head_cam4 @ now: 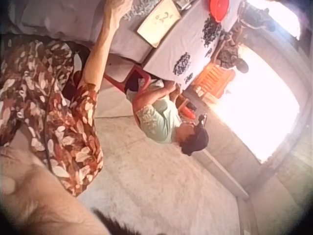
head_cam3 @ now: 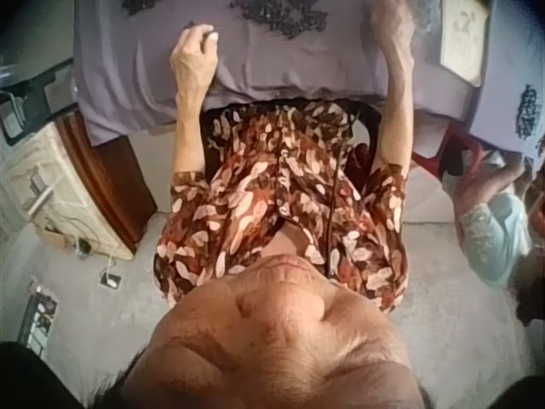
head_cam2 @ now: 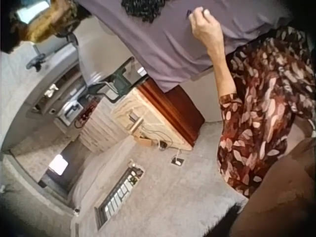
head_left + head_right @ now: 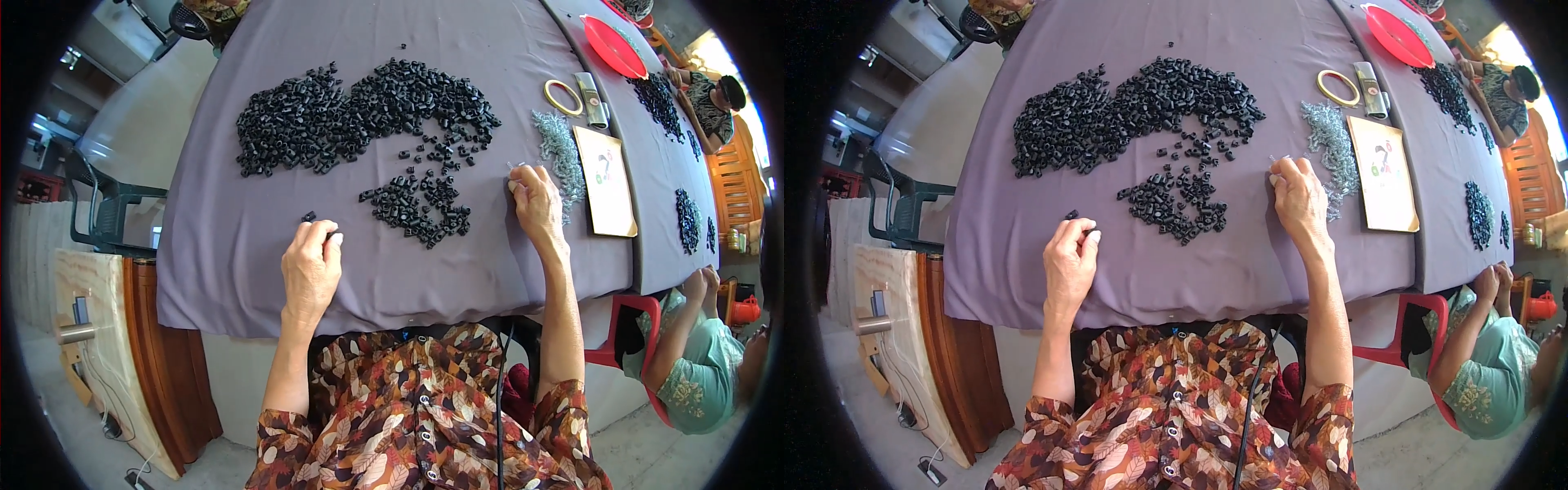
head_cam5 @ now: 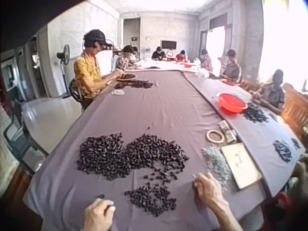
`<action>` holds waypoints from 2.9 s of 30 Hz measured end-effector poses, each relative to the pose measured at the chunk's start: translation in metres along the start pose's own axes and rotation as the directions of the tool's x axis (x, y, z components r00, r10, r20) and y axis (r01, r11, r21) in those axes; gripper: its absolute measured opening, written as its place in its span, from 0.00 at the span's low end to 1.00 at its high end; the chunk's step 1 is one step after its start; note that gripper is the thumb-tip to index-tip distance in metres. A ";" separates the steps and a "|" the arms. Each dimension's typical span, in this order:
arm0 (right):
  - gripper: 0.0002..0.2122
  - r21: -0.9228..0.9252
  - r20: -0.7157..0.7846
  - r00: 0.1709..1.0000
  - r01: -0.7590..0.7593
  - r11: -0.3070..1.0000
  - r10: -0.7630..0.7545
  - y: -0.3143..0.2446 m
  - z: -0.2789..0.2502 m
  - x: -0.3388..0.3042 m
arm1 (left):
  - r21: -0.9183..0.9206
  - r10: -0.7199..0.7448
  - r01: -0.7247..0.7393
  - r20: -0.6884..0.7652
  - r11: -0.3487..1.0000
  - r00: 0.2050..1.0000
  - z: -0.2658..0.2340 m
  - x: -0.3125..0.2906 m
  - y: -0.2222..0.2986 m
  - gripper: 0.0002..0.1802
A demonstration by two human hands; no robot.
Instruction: The person assembles plastic cord locks by picking up outer housings and internal pieces from piles on the table, inserting the components together by hand, and placing the assembled stoppers onto the table.
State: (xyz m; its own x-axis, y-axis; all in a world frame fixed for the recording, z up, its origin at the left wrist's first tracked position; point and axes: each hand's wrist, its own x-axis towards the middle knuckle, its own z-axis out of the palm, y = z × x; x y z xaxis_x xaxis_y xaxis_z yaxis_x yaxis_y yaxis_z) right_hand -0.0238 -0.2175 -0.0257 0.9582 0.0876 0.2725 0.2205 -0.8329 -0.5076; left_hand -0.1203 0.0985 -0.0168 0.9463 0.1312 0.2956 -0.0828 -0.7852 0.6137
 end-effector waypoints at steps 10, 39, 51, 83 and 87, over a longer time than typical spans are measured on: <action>0.03 0.057 0.029 0.999 0.039 0.998 -0.041 -0.005 -0.003 -0.007 | 0.013 0.005 -0.003 -0.123 1.000 0.992 0.003 -0.003 0.013 0.09; 0.05 0.044 -0.114 0.986 0.126 0.991 -0.121 -0.023 0.009 -0.048 | 0.131 0.387 -0.469 0.399 0.873 0.832 0.105 0.058 0.116 0.03; 0.07 0.120 -0.163 0.973 0.186 0.975 -0.166 -0.022 0.006 -0.048 | 0.088 0.407 -0.465 0.360 0.881 0.840 0.110 0.048 0.114 0.08; 0.09 0.515 0.011 0.972 0.197 0.834 -0.236 -0.057 -0.009 -0.059 | -0.704 0.062 0.147 0.263 0.695 0.963 0.082 -0.003 0.089 0.07; 0.08 0.539 0.159 0.948 0.152 0.829 -0.276 -0.062 -0.016 -0.060 | -0.727 0.084 0.212 0.348 0.653 0.934 0.076 -0.017 0.080 0.07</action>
State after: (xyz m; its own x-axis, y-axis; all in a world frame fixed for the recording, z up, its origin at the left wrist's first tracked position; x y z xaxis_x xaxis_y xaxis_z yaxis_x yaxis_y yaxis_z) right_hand -0.0980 -0.1802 0.0025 0.8762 0.3998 0.2690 0.4263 -0.3827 -0.8196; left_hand -0.1191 -0.0127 -0.0279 0.9854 -0.1538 0.0727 -0.0805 -0.0454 0.9957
